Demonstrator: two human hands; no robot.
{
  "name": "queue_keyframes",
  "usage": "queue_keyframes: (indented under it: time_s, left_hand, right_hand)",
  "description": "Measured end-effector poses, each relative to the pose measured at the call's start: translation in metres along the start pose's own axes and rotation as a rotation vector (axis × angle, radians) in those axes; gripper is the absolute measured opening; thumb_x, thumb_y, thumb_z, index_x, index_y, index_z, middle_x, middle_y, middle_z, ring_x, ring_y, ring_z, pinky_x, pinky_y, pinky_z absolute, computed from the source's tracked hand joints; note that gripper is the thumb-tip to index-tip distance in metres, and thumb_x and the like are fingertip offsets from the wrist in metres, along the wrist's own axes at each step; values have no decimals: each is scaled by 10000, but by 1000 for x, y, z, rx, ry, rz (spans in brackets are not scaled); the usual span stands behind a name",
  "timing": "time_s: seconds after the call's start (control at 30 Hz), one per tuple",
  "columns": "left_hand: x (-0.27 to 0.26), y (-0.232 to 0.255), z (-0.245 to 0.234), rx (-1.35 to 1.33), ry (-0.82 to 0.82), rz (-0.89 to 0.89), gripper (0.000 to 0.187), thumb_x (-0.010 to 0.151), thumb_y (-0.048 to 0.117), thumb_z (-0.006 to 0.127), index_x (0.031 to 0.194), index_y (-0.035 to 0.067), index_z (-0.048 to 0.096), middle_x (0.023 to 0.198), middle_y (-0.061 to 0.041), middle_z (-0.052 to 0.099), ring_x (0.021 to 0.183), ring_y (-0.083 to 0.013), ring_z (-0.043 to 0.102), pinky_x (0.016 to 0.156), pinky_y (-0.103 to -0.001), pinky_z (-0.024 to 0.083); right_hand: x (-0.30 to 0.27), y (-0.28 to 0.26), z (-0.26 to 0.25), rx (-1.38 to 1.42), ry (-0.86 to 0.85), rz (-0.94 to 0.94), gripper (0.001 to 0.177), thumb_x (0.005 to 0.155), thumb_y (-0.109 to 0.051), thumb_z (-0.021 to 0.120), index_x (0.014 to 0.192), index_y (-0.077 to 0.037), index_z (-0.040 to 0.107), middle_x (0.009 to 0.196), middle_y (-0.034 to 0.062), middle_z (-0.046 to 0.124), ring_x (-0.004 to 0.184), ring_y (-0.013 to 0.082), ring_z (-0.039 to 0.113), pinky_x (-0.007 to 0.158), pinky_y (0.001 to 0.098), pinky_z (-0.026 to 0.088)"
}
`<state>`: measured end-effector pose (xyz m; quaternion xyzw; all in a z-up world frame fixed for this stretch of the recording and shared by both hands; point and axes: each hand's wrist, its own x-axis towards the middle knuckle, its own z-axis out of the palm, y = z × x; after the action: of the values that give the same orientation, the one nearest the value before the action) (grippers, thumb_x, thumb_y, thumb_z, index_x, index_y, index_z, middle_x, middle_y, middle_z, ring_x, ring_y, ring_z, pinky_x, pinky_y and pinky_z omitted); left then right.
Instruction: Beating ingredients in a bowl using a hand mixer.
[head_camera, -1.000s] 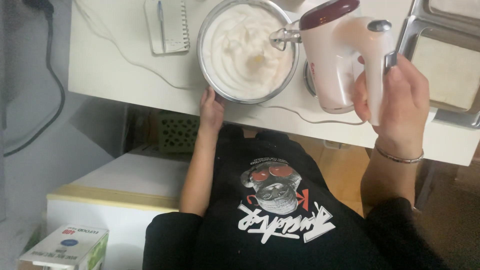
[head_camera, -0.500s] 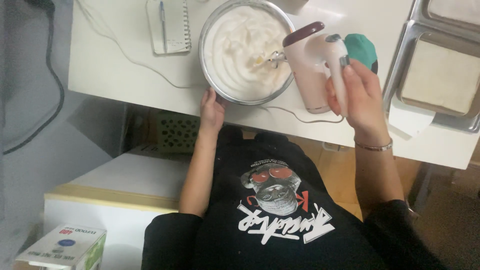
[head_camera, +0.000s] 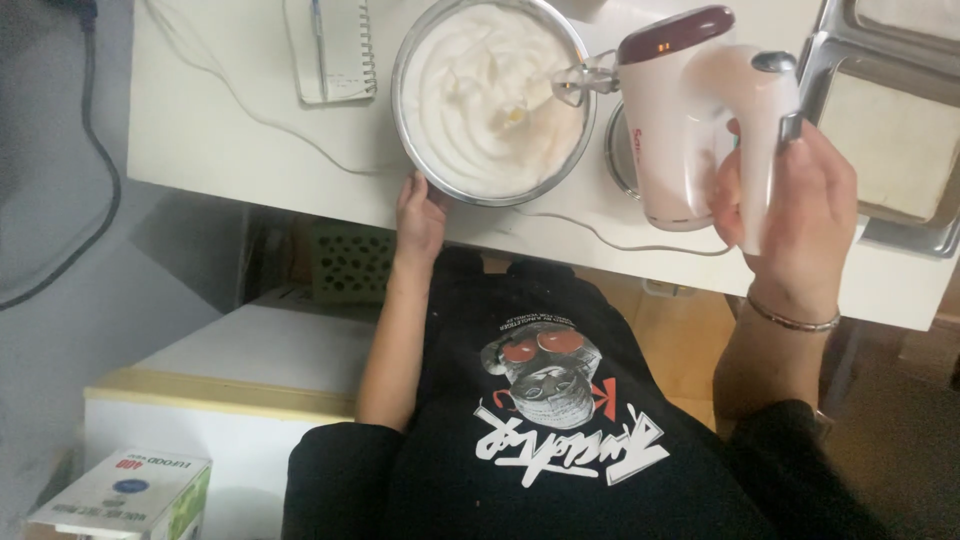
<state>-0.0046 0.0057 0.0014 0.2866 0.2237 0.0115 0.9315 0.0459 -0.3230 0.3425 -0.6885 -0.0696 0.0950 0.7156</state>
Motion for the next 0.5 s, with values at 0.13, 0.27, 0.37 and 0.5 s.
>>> queue_keyframes:
  time_s: [0.13,0.27,0.37,0.5]
  left_hand:
    - [0,2,4,25,19,-19,384,1099,286,485,1399,46,486,1417,-106,561,1275,-246,581,1064,-435,502]
    - [-4,5,8,10,28,-18,383,1087,275,486,1407,64,484,1421,-76,554,1276,-227,567,1042,-413,495]
    - [1,-1,-2,0,27,-13,372,1090,271,499,1399,64,488,1407,-79,565,1270,-231,571,1047,-414,498]
    - [8,-15,-21,-40,23,-8,340,1118,267,533,1379,56,482,1386,-84,572,1265,-235,576,1056,-426,500]
  right_hand:
    - [-6,-6,-12,-19,-27,-48,420,1241,-278,373,1280,103,544,751,121,572,460,141,466,453,254,353]
    - [-9,-15,-11,-112,10,-32,446,1199,-284,348,1299,105,540,737,115,566,441,142,471,443,268,360]
    - [-9,-11,-10,-99,-9,-24,429,1217,-278,362,1284,105,544,754,112,568,472,138,481,467,260,365]
    - [-4,6,3,-80,-46,60,384,1207,-270,393,1257,77,549,747,96,568,477,120,480,430,243,375]
